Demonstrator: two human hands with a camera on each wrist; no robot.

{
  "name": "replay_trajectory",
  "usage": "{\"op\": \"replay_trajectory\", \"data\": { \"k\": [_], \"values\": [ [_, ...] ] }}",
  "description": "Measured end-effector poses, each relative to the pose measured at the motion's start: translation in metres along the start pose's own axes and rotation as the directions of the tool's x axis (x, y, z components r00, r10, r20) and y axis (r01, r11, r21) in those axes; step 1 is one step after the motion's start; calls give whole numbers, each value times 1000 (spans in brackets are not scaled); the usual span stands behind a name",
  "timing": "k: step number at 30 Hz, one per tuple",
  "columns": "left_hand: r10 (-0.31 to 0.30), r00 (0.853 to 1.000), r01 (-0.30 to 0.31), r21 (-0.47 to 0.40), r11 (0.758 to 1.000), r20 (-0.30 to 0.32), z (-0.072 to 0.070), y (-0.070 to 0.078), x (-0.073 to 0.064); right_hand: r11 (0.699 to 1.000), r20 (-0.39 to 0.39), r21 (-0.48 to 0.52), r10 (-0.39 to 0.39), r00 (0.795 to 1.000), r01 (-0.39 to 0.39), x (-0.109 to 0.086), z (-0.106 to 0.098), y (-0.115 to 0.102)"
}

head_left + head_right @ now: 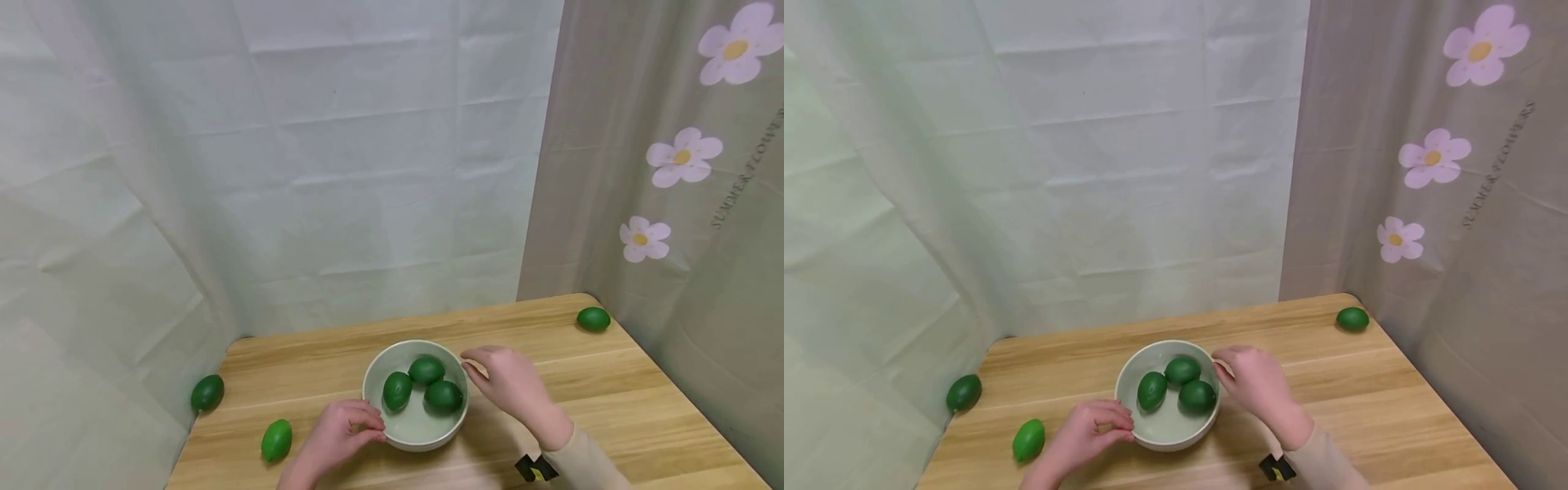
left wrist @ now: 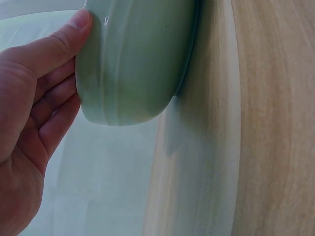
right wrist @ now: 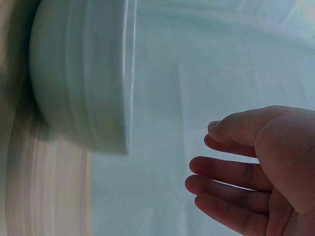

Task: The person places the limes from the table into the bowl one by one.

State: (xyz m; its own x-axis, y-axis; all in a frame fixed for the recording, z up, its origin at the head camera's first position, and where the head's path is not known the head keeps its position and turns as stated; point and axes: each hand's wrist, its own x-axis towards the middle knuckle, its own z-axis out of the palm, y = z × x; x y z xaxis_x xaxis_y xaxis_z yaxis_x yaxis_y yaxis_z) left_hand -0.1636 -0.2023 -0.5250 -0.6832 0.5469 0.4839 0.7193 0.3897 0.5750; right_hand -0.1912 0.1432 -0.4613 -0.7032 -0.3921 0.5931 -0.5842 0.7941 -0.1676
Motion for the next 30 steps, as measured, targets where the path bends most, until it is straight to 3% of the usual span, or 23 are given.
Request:
{"op": "replay_trajectory", "data": {
  "k": [24,30],
  "values": [
    [4,1000,-4,24,1000,-12,0,1,0,994,-8,-27,105,994,-106,-30,-17,43],
    [-26,1000,26,14,1000,-5,-1,1,0,989,5,-26,147,989,-147,-36,-21,53]
  ]
}}
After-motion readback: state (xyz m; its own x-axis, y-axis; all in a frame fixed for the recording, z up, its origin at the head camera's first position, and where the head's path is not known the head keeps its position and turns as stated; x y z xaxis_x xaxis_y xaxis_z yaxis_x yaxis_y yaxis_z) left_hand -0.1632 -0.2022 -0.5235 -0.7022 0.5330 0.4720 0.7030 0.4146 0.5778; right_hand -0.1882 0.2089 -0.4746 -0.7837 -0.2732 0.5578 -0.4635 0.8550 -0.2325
